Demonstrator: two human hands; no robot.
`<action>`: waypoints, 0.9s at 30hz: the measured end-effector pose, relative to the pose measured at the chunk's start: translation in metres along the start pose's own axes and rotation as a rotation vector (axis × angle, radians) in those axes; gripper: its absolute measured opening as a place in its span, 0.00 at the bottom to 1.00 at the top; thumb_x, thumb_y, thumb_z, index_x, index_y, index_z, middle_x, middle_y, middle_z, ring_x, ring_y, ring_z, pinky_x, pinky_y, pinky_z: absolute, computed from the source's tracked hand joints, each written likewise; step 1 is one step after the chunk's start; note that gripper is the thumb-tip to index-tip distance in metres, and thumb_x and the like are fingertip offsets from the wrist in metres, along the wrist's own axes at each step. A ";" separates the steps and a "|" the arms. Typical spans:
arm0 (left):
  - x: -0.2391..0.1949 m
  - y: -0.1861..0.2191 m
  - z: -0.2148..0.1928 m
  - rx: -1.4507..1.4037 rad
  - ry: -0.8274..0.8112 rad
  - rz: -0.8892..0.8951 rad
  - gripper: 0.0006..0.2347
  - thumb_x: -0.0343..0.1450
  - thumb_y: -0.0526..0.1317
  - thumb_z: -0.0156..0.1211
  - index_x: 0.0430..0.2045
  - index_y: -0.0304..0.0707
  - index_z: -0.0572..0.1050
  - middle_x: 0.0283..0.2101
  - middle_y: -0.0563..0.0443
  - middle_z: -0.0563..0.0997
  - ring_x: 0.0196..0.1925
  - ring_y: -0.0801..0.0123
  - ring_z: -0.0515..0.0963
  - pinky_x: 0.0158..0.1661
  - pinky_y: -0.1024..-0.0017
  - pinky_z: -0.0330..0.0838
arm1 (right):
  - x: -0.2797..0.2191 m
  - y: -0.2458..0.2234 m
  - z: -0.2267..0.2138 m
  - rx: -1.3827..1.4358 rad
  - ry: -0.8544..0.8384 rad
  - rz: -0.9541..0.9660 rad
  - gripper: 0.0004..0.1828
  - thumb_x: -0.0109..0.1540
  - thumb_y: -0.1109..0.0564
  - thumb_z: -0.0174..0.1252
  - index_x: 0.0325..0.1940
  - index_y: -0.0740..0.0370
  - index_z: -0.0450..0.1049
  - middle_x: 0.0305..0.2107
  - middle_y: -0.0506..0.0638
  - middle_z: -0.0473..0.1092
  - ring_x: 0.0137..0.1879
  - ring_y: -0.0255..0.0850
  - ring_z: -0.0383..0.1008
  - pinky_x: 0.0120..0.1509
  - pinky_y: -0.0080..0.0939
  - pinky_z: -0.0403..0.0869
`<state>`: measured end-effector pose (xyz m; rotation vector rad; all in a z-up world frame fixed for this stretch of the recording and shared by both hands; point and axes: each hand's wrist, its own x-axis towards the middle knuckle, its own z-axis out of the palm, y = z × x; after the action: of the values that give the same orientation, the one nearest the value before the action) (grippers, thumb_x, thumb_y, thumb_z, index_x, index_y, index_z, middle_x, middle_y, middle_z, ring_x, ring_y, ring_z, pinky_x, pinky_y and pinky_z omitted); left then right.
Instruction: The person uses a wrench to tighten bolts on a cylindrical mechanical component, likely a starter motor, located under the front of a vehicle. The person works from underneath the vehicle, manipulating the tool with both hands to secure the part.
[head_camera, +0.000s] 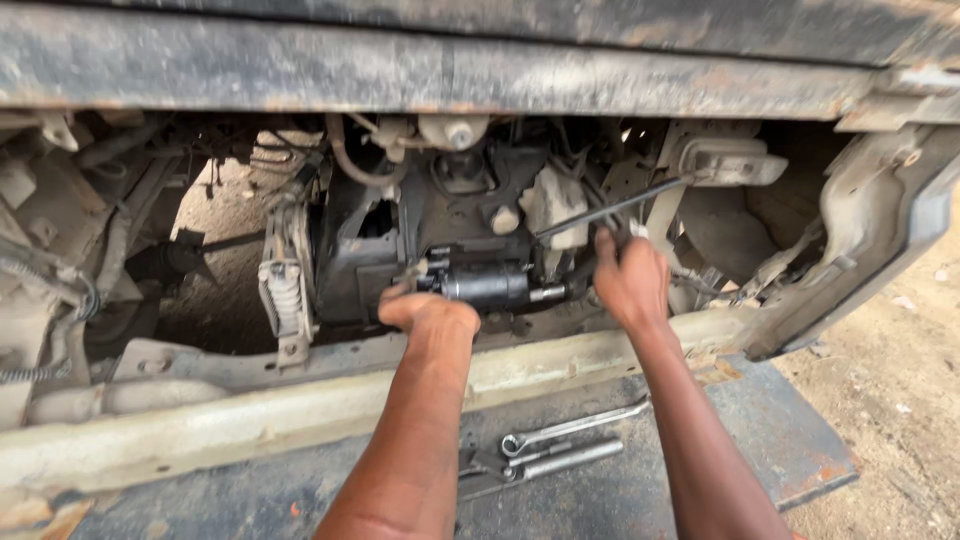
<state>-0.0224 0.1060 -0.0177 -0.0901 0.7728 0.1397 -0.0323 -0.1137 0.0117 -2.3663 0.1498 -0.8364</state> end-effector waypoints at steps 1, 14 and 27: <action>-0.001 -0.001 0.001 -0.013 -0.030 -0.005 0.22 0.58 0.48 0.49 0.43 0.40 0.78 0.53 0.50 0.79 0.55 0.62 0.77 0.63 0.57 0.66 | -0.003 0.002 -0.005 0.013 -0.017 0.002 0.21 0.66 0.44 0.55 0.44 0.68 0.77 0.34 0.71 0.76 0.48 0.69 0.74 0.56 0.62 0.70; 0.005 -0.003 0.003 0.048 -0.064 0.020 0.25 0.69 0.50 0.40 0.52 0.37 0.77 0.59 0.47 0.79 0.58 0.61 0.78 0.64 0.58 0.67 | -0.002 0.004 -0.018 0.038 -0.111 -0.059 0.21 0.66 0.44 0.53 0.42 0.67 0.76 0.22 0.66 0.75 0.35 0.64 0.79 0.46 0.59 0.74; 0.028 -0.009 -0.001 0.014 0.004 0.043 0.22 0.69 0.50 0.43 0.50 0.38 0.76 0.55 0.48 0.80 0.54 0.59 0.80 0.62 0.57 0.72 | 0.006 0.029 -0.002 -0.141 0.008 -0.088 0.31 0.69 0.40 0.56 0.32 0.74 0.77 0.29 0.73 0.73 0.41 0.70 0.75 0.48 0.63 0.72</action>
<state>-0.0013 0.1000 -0.0377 -0.0605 0.7797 0.1750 -0.0262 -0.1399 -0.0013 -2.5168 0.1119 -0.9032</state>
